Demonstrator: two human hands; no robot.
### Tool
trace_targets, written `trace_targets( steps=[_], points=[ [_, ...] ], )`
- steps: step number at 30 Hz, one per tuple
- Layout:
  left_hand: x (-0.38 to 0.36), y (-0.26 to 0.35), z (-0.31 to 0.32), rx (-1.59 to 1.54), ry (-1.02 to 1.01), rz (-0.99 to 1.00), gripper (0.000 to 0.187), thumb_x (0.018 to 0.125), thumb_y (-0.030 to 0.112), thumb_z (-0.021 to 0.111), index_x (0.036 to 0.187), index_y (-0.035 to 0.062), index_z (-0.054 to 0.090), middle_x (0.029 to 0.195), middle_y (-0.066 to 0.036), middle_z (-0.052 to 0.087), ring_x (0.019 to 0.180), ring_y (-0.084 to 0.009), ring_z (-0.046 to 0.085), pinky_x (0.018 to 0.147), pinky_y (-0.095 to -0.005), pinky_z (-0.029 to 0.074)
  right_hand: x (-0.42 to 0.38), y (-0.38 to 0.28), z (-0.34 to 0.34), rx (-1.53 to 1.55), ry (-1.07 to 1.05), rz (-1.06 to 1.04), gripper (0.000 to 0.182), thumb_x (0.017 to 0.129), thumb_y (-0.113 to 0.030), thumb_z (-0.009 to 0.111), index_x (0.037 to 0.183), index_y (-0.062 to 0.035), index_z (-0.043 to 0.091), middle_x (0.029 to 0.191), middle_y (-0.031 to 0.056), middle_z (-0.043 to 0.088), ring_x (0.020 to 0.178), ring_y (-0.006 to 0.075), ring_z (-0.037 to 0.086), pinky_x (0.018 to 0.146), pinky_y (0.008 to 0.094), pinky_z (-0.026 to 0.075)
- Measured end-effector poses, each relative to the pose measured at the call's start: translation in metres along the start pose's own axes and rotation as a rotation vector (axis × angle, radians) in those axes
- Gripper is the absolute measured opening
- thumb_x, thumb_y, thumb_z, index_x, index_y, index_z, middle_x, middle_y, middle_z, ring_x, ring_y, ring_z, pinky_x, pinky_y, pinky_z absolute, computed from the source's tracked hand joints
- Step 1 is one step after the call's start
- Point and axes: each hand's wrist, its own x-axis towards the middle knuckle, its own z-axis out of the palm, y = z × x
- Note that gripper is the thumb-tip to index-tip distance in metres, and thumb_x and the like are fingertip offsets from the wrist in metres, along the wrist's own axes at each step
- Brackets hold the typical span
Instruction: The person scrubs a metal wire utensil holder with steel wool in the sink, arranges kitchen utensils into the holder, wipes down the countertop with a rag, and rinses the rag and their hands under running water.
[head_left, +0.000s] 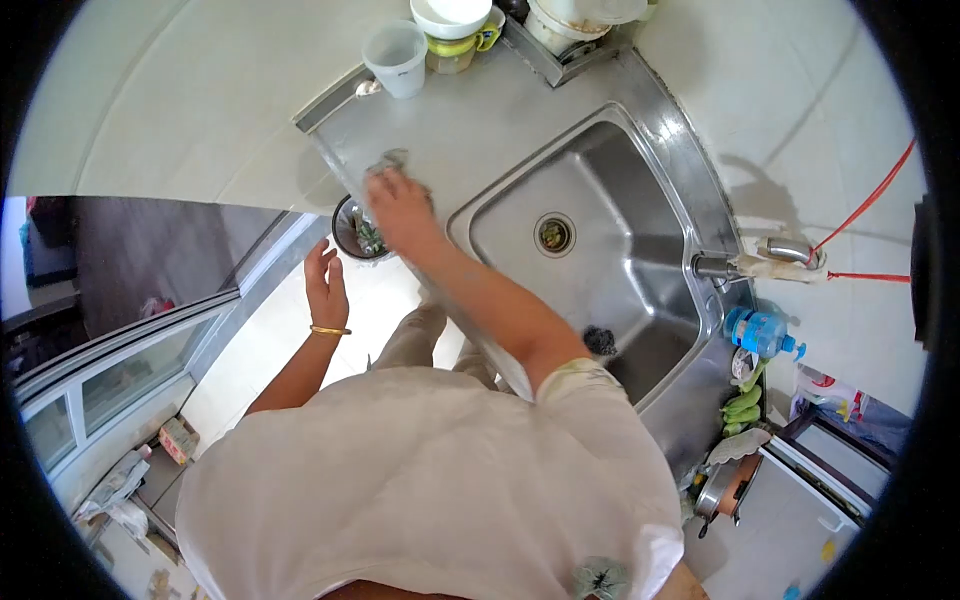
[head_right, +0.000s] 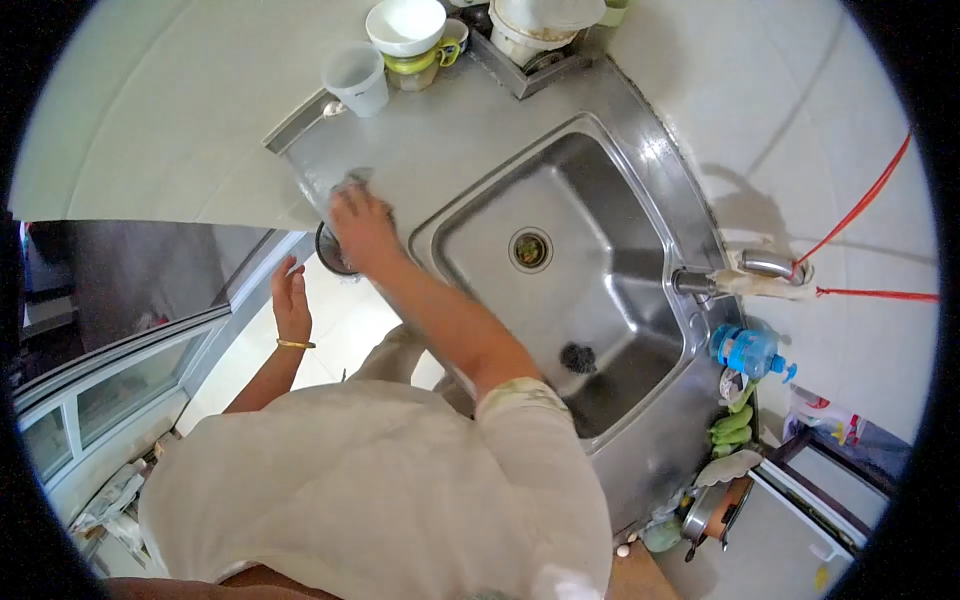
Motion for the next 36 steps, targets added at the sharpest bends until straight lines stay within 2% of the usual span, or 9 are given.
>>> trace_targets(
  steps=[1, 9, 11, 13, 16, 17, 21, 26, 36],
  points=[
    [0.005, 0.007, 0.005, 0.019, -0.025, 0.019, 0.036, 0.091, 0.016, 0.046, 0.122, -0.0006, 0.041, 0.119, -0.015, 0.047, 0.103, -0.0224, 0.052, 0.089, -0.0339, 0.040, 0.010, -0.002, -0.004, -0.017, 0.027, -0.060, 0.031, 0.076, -0.014, 0.049, 0.104, -0.0043, 0.058, 0.117, 0.0092, 0.049, 0.115, 0.0283, 0.041, 0.088, 0.0453, 0.036],
    [0.021, 0.029, 0.061, -0.011, -0.190, 0.144, 0.039, 0.090, 0.020, 0.047, 0.124, 0.0001, 0.042, 0.118, -0.014, 0.047, 0.104, -0.0231, 0.050, 0.091, -0.0343, 0.037, -0.005, 0.215, -0.031, -0.349, 0.243, 0.713, 0.041, 0.074, -0.020, 0.051, 0.112, -0.0053, 0.056, 0.127, 0.0102, 0.044, 0.116, 0.0312, 0.040, 0.091, 0.0469, 0.035],
    [0.021, 0.042, 0.074, -0.045, -0.230, 0.151, 0.039, 0.091, 0.020, 0.047, 0.124, 0.0002, 0.042, 0.118, -0.014, 0.047, 0.105, -0.0233, 0.049, 0.092, -0.0346, 0.037, -0.043, 0.266, -0.066, -0.307, 0.330, 0.857, 0.037, 0.081, -0.020, 0.047, 0.113, -0.0022, 0.055, 0.123, 0.0186, 0.046, 0.113, 0.0345, 0.043, 0.095, 0.0472, 0.031],
    [0.021, 0.048, 0.084, -0.053, -0.257, 0.181, 0.039, 0.090, 0.020, 0.047, 0.123, -0.0001, 0.042, 0.118, -0.014, 0.047, 0.106, -0.0238, 0.048, 0.092, -0.0350, 0.036, -0.075, 0.279, -0.133, -0.182, -0.014, 1.324, 0.033, 0.078, -0.020, 0.050, 0.103, -0.0012, 0.060, 0.123, 0.0186, 0.046, 0.111, 0.0332, 0.045, 0.095, 0.0475, 0.031],
    [0.018, 0.052, 0.104, -0.036, -0.317, 0.255, 0.039, 0.089, 0.019, 0.047, 0.123, -0.0013, 0.042, 0.118, -0.016, 0.047, 0.107, -0.0252, 0.048, 0.093, -0.0357, 0.035, -0.098, 0.285, -0.152, -0.341, 0.315, 0.933, 0.042, 0.066, -0.015, 0.059, 0.106, -0.0026, 0.058, 0.115, 0.0167, 0.052, 0.106, 0.0335, 0.048, 0.090, 0.0455, 0.039],
    [0.015, 0.057, 0.109, -0.024, -0.349, 0.269, 0.039, 0.089, 0.019, 0.047, 0.122, -0.0018, 0.042, 0.118, -0.016, 0.048, 0.107, -0.0257, 0.048, 0.094, -0.0359, 0.035, -0.092, 0.288, -0.139, -0.550, 0.344, 0.731, 0.040, 0.066, -0.013, 0.059, 0.104, -0.0015, 0.058, 0.115, 0.0157, 0.052, 0.108, 0.0330, 0.046, 0.090, 0.0448, 0.038],
    [0.011, 0.076, 0.137, 0.011, -0.419, 0.374, 0.038, 0.087, 0.015, 0.046, 0.121, -0.0030, 0.043, 0.118, -0.018, 0.047, 0.107, -0.0277, 0.047, 0.094, -0.0367, 0.035, -0.031, 0.324, -0.110, -0.431, 0.222, 0.549, 0.042, 0.077, -0.016, 0.051, 0.118, -0.0043, 0.050, 0.129, 0.0133, 0.042, 0.121, 0.0299, 0.036, 0.094, 0.0471, 0.033],
    [0.005, 0.087, 0.171, -0.036, -0.498, 0.403, 0.037, 0.087, 0.013, 0.047, 0.120, -0.0029, 0.043, 0.119, -0.017, 0.047, 0.108, -0.0278, 0.047, 0.094, -0.0373, 0.035, -0.063, 0.377, -0.142, -0.517, 0.145, 0.754, 0.038, 0.075, -0.017, 0.053, 0.112, -0.0093, 0.055, 0.124, 0.0062, 0.046, 0.113, 0.0284, 0.043, 0.091, 0.0450, 0.036],
    [0.007, 0.101, 0.186, -0.054, -0.590, 0.401, 0.039, 0.088, 0.018, 0.048, 0.122, -0.0008, 0.043, 0.118, -0.015, 0.047, 0.104, -0.0261, 0.049, 0.092, -0.0357, 0.036, -0.207, 0.353, -0.211, -0.560, 0.225, 1.164, 0.040, 0.076, -0.021, 0.053, 0.115, -0.0113, 0.055, 0.126, 0.0080, 0.045, 0.114, 0.0283, 0.042, 0.093, 0.0455, 0.034]
  ],
)
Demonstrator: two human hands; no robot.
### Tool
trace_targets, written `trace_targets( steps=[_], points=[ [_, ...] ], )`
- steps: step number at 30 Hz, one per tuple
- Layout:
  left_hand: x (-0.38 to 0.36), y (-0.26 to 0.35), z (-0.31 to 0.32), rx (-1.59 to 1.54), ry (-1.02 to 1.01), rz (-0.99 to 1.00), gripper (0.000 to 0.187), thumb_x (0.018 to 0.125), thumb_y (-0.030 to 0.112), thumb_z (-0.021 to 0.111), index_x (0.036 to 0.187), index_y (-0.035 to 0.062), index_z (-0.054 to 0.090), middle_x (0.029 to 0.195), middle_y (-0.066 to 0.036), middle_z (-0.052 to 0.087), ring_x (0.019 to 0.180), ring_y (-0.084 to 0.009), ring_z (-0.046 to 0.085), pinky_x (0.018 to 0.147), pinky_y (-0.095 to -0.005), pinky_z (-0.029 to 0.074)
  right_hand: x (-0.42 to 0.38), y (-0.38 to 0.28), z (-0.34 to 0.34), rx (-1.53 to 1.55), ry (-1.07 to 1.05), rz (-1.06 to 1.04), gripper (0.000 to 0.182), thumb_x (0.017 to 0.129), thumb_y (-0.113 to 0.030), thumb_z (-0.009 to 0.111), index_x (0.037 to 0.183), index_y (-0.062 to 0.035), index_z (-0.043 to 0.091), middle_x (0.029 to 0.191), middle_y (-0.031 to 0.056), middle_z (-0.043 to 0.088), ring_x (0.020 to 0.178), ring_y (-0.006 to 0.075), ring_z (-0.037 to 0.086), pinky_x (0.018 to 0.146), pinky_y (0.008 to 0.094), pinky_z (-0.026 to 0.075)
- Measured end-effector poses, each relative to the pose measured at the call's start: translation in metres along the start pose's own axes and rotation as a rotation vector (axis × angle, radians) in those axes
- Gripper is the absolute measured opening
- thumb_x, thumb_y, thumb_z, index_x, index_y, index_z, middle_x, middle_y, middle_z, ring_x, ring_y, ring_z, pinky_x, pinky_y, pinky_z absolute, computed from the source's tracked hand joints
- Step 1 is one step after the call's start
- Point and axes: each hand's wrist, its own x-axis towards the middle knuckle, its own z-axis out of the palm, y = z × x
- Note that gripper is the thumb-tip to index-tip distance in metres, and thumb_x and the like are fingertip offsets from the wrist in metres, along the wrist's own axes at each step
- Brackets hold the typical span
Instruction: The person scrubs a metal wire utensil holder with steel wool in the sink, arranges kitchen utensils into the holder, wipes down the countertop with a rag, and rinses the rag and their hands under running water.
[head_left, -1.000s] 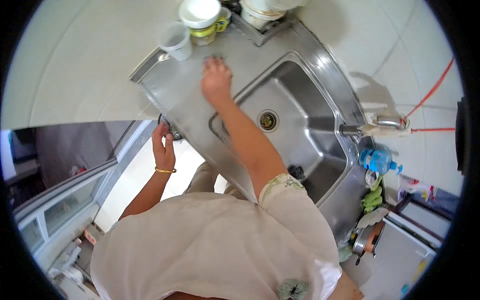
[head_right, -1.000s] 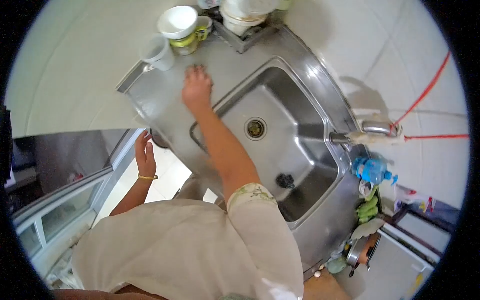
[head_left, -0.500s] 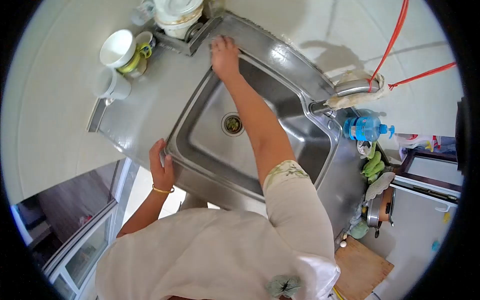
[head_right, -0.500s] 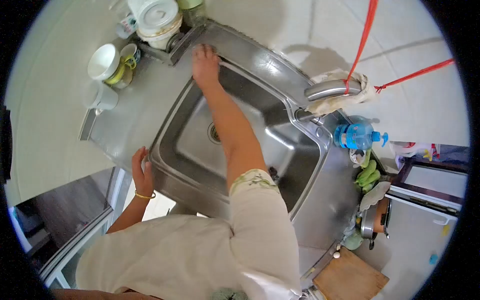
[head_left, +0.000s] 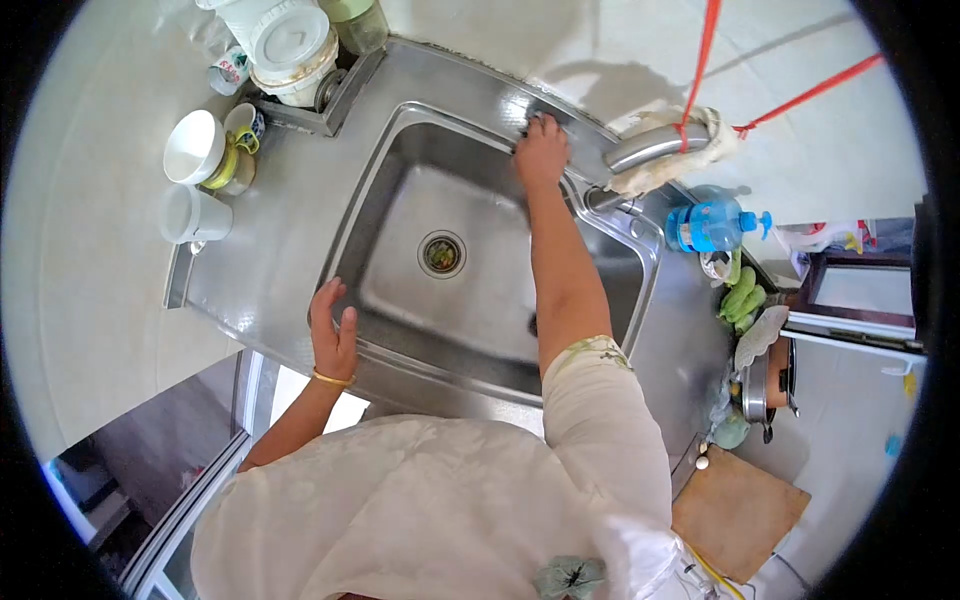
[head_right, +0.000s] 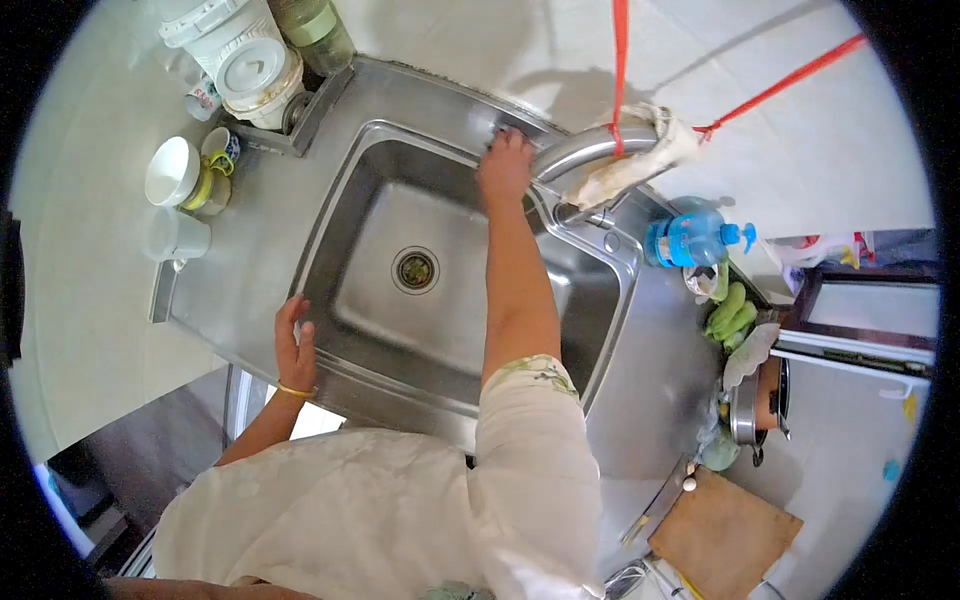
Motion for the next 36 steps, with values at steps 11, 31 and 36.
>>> trace_targets(
  steps=[11, 31, 36],
  points=[
    [0.007, 0.013, 0.005, -0.032, -0.155, -0.045, 0.036, 0.089, 0.019, 0.050, 0.119, -0.0003, 0.046, 0.114, -0.014, 0.050, 0.104, -0.0224, 0.050, 0.091, -0.0322, 0.038, -0.137, 0.042, -0.056, 0.497, -0.170, 0.075, 0.025, 0.073, -0.016, 0.052, 0.090, -0.0019, 0.065, 0.082, 0.0175, 0.061, 0.083, 0.0304, 0.059, 0.075, 0.0389, 0.047],
    [0.066, 0.054, 0.180, -0.203, -0.410, -0.253, 0.038, 0.090, 0.028, 0.050, 0.117, 0.0008, 0.049, 0.109, -0.011, 0.054, 0.098, -0.0184, 0.054, 0.086, -0.0290, 0.042, -0.054, 0.237, -0.052, 0.093, 0.273, 0.272, 0.058, 0.066, -0.015, 0.060, 0.120, -0.0010, 0.045, 0.123, 0.0196, 0.045, 0.112, 0.0373, 0.042, 0.093, 0.0459, 0.036],
    [0.084, 0.054, 0.210, -0.195, -0.509, -0.521, 0.045, 0.090, 0.038, 0.046, 0.119, 0.0031, 0.048, 0.111, -0.011, 0.055, 0.097, -0.0200, 0.056, 0.084, -0.0296, 0.042, -0.091, 0.224, -0.062, 0.247, 0.139, -0.069, 0.054, 0.064, -0.009, 0.057, 0.117, -0.0029, 0.048, 0.122, 0.0150, 0.047, 0.111, 0.0363, 0.043, 0.093, 0.0468, 0.034]
  ],
)
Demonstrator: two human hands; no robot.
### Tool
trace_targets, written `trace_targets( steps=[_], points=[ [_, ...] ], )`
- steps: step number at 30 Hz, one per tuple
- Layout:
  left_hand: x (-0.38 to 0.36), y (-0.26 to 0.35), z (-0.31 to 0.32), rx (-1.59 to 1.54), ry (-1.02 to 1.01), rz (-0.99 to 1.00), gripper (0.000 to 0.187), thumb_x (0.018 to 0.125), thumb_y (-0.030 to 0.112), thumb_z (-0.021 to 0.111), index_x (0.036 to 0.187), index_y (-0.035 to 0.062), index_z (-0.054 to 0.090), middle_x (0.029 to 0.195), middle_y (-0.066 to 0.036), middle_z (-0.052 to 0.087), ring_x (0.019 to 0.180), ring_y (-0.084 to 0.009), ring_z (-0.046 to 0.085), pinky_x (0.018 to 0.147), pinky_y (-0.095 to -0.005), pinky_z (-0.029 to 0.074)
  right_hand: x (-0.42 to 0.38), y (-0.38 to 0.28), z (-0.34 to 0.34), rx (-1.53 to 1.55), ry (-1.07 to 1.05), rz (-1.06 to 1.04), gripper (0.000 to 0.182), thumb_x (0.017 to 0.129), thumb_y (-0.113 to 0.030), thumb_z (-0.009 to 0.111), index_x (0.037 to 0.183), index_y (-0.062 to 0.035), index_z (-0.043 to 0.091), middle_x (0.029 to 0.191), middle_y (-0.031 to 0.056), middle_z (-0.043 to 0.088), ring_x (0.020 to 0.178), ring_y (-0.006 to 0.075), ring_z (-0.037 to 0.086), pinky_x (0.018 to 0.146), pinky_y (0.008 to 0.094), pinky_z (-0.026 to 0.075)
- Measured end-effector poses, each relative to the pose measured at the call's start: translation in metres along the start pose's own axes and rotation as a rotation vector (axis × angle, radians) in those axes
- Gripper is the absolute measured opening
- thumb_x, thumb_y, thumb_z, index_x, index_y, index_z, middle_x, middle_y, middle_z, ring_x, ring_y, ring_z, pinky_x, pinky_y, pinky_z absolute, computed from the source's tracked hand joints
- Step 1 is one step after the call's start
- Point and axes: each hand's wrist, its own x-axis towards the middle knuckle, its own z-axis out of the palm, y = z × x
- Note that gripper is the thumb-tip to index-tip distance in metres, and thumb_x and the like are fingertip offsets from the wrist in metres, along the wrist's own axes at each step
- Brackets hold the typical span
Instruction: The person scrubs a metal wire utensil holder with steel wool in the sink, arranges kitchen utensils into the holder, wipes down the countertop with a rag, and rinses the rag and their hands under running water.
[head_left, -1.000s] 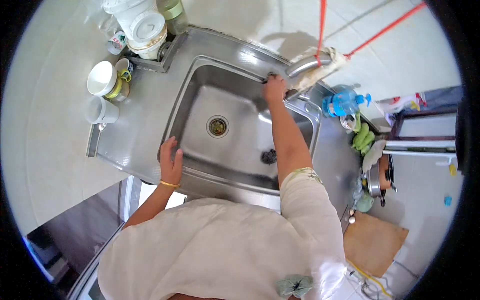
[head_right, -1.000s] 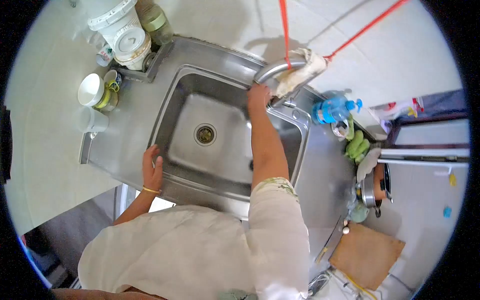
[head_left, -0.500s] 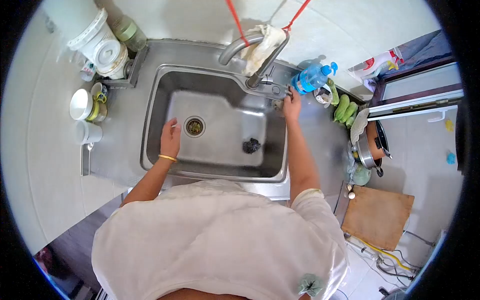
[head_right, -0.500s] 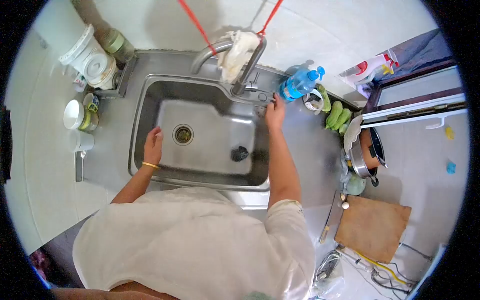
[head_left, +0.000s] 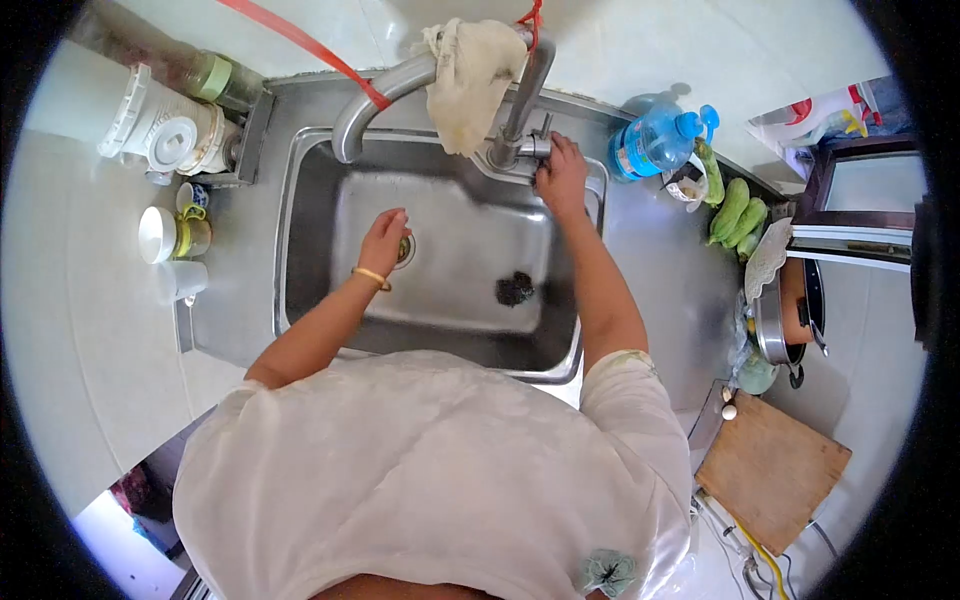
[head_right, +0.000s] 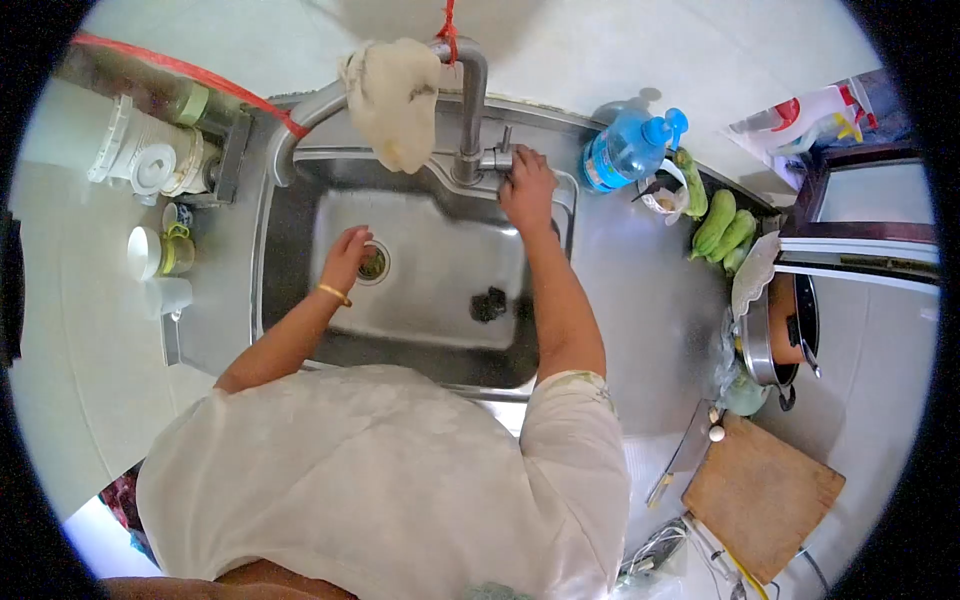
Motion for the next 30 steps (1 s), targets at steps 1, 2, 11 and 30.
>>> trace_targets(
  steps=[1, 2, 11, 30],
  points=[
    [0.001, 0.006, 0.006, -0.026, -0.025, -0.061, 0.049, 0.089, 0.042, 0.046, 0.120, 0.0037, 0.047, 0.113, -0.011, 0.054, 0.098, -0.0206, 0.056, 0.084, -0.0302, 0.043, -0.009, -0.004, -0.001, -0.009, 0.018, -0.002, 0.053, 0.065, -0.008, 0.056, 0.117, -0.0037, 0.048, 0.121, 0.0152, 0.048, 0.111, 0.0365, 0.043, 0.092, 0.0471, 0.034],
    [0.010, 0.001, 0.011, -0.083, -0.067, -0.148, 0.051, 0.089, 0.044, 0.045, 0.121, 0.0044, 0.046, 0.114, -0.010, 0.053, 0.099, -0.0212, 0.056, 0.085, -0.0321, 0.042, -0.016, -0.010, -0.002, -0.017, 0.039, -0.006, 0.053, 0.065, -0.007, 0.056, 0.117, -0.0045, 0.048, 0.120, 0.0154, 0.048, 0.111, 0.0367, 0.043, 0.092, 0.0473, 0.034],
    [-0.003, 0.019, 0.040, -0.505, -0.093, -0.639, 0.058, 0.086, 0.051, 0.046, 0.124, 0.0080, 0.044, 0.118, -0.010, 0.052, 0.105, -0.0248, 0.053, 0.091, -0.0496, 0.038, -0.062, -0.161, -0.018, 1.410, -0.073, 0.913, 0.040, 0.079, -0.008, 0.054, 0.119, -0.0030, 0.050, 0.117, 0.0135, 0.053, 0.108, 0.0228, 0.049, 0.093, 0.0310, 0.036],
    [0.027, 0.050, -0.027, -1.265, -0.268, -0.246, 0.031, 0.094, 0.020, 0.038, 0.118, 0.0027, 0.045, 0.114, -0.013, 0.053, 0.106, -0.0265, 0.051, 0.096, -0.0418, 0.040, 0.064, -0.008, 0.013, 0.121, -0.108, 0.651, 0.038, 0.085, -0.032, 0.049, 0.083, 0.0034, 0.062, 0.078, 0.0184, 0.063, 0.072, 0.0331, 0.061, 0.070, 0.0406, 0.047]
  ],
)
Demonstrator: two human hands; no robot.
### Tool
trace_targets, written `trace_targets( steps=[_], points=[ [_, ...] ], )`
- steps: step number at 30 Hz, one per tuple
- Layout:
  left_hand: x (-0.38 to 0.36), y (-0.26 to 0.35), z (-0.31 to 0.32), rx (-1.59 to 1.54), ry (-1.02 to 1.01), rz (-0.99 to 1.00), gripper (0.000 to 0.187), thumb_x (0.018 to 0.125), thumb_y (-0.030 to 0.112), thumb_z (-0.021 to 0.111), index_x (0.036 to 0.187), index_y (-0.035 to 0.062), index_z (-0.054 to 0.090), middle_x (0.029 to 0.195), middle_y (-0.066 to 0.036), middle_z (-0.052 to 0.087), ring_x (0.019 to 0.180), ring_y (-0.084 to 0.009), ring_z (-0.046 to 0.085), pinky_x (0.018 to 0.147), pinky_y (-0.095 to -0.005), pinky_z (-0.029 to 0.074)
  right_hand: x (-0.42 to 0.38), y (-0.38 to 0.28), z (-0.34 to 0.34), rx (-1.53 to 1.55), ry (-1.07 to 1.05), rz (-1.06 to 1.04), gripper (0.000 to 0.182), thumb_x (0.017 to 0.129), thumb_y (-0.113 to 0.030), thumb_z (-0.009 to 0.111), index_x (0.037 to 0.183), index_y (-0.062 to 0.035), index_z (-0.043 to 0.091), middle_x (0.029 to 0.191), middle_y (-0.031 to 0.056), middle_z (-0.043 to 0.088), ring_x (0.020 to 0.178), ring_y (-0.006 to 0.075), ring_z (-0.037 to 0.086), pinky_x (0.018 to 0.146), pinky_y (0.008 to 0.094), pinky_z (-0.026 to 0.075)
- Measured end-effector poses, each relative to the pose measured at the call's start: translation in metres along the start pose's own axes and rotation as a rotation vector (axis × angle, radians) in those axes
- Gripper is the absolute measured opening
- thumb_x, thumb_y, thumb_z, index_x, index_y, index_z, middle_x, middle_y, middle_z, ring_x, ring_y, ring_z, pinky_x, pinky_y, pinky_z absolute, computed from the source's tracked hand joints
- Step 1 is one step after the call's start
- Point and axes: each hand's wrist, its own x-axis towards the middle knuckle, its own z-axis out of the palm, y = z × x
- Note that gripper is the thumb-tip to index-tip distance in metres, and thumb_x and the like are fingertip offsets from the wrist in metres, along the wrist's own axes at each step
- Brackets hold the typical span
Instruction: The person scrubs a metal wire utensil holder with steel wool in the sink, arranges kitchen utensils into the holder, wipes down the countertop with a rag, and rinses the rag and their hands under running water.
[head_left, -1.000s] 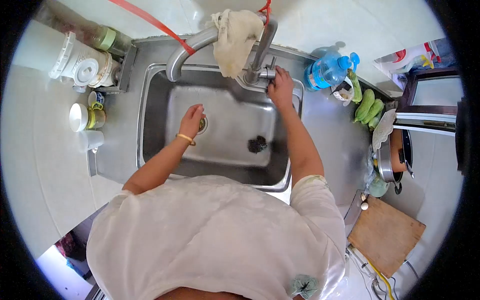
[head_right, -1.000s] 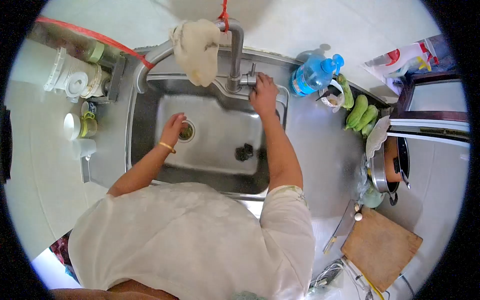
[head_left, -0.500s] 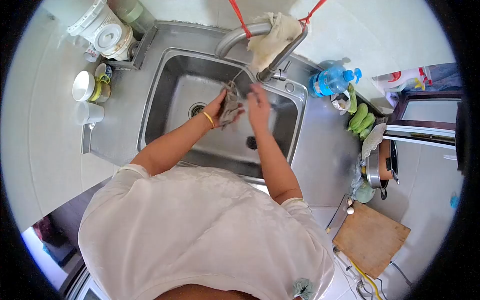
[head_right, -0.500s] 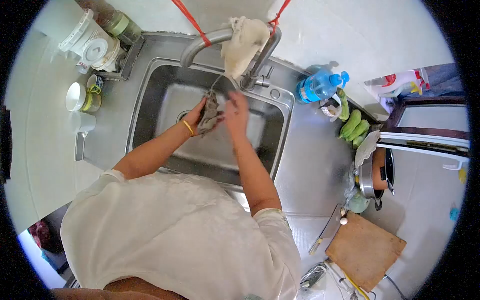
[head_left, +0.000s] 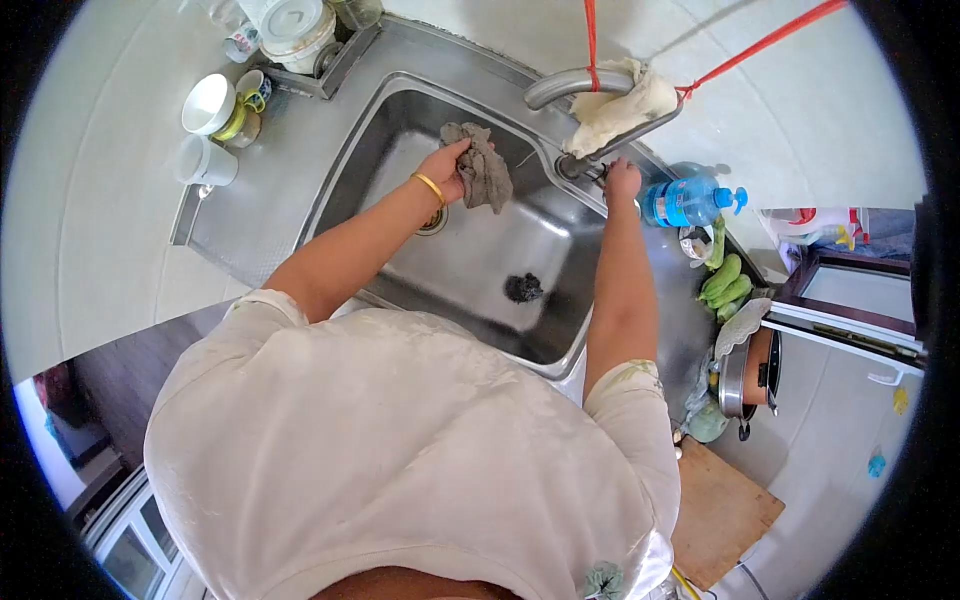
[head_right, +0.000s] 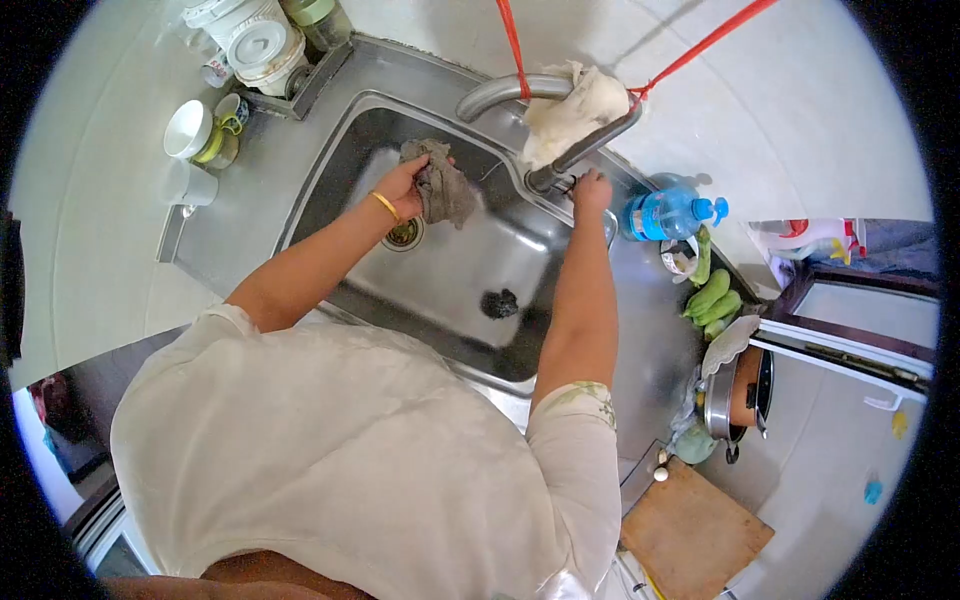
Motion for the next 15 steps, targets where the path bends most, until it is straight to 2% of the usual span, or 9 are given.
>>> trace_targets(
  steps=[1, 4, 7, 9, 11, 12, 14, 15],
  points=[
    [0.002, 0.002, 0.000, -0.025, 0.005, -0.001, 0.030, 0.094, 0.019, 0.037, 0.118, 0.0027, 0.046, 0.114, -0.013, 0.053, 0.106, -0.0264, 0.051, 0.096, -0.0418, 0.040, -0.001, 0.002, -0.002, 0.265, -0.030, 0.226, 0.039, 0.086, -0.032, 0.048, 0.081, 0.0043, 0.061, 0.075, 0.0170, 0.062, 0.068, 0.0327, 0.059, 0.066, 0.0391, 0.047],
    [0.003, 0.003, 0.000, -0.065, 0.029, 0.001, 0.030, 0.094, 0.021, 0.037, 0.117, 0.0037, 0.047, 0.114, -0.012, 0.055, 0.107, -0.0267, 0.052, 0.096, -0.0442, 0.039, 0.004, 0.017, 0.006, 0.100, 0.071, 0.088, 0.037, 0.086, -0.032, 0.050, 0.089, 0.0039, 0.060, 0.087, 0.0165, 0.062, 0.078, 0.0303, 0.059, 0.071, 0.0375, 0.046],
    [0.007, 0.007, -0.004, -0.078, 0.014, 0.019, 0.030, 0.093, 0.020, 0.036, 0.116, 0.0041, 0.048, 0.115, -0.013, 0.055, 0.107, -0.0276, 0.052, 0.096, -0.0452, 0.040, -0.066, -0.028, 0.000, 0.247, 0.484, -0.036, 0.045, 0.086, -0.037, 0.051, 0.107, 0.0031, 0.053, 0.105, 0.0183, 0.057, 0.093, 0.0284, 0.055, 0.081, 0.0365, 0.042],
    [0.005, 0.006, -0.007, -0.064, 0.019, 0.022, 0.029, 0.093, 0.018, 0.036, 0.115, 0.0034, 0.048, 0.114, -0.013, 0.055, 0.106, -0.0285, 0.053, 0.095, -0.0450, 0.041, -0.128, -0.058, 0.007, 0.631, 0.080, 0.025, 0.056, 0.085, -0.042, 0.052, 0.121, -0.0006, 0.043, 0.118, 0.0163, 0.050, 0.105, 0.0256, 0.050, 0.089, 0.0388, 0.037],
    [0.000, 0.002, -0.007, -0.022, 0.044, 0.011, 0.027, 0.092, 0.015, 0.037, 0.113, 0.0023, 0.048, 0.113, -0.013, 0.055, 0.103, -0.0296, 0.054, 0.094, -0.0448, 0.042, -0.176, -0.088, 0.040, 0.986, -0.141, 0.273, 0.056, 0.084, -0.039, 0.056, 0.123, -0.0030, 0.041, 0.118, 0.0128, 0.050, 0.105, 0.0239, 0.050, 0.090, 0.0400, 0.038],
    [0.002, 0.000, -0.011, 0.004, 0.044, 0.036, 0.026, 0.091, 0.015, 0.039, 0.111, 0.0018, 0.050, 0.110, -0.013, 0.056, 0.101, -0.0297, 0.055, 0.092, -0.0443, 0.043, -0.177, -0.095, 0.048, 1.242, -0.422, 0.447, 0.052, 0.084, -0.035, 0.058, 0.123, -0.0037, 0.042, 0.116, 0.0115, 0.052, 0.105, 0.0235, 0.050, 0.090, 0.0401, 0.038],
    [0.005, -0.005, -0.017, 0.053, 0.039, 0.085, 0.025, 0.090, 0.016, 0.041, 0.106, 0.0009, 0.052, 0.105, -0.013, 0.058, 0.096, -0.0299, 0.057, 0.089, -0.0433, 0.045, -0.184, -0.107, 0.053, 1.368, -0.759, 0.542, 0.047, 0.084, -0.028, 0.059, 0.121, -0.0035, 0.044, 0.115, 0.0107, 0.052, 0.105, 0.0240, 0.050, 0.090, 0.0392, 0.039],
    [0.003, -0.001, -0.015, 0.033, 0.079, 0.084, 0.025, 0.089, 0.018, 0.043, 0.103, 0.0011, 0.053, 0.102, -0.013, 0.059, 0.094, -0.0291, 0.058, 0.087, -0.0426, 0.046, -0.194, -0.136, 0.037, 1.253, -0.801, 0.456, 0.045, 0.084, -0.025, 0.059, 0.121, -0.0028, 0.045, 0.115, 0.0114, 0.052, 0.105, 0.0250, 0.050, 0.090, 0.0382, 0.040]
  ],
)
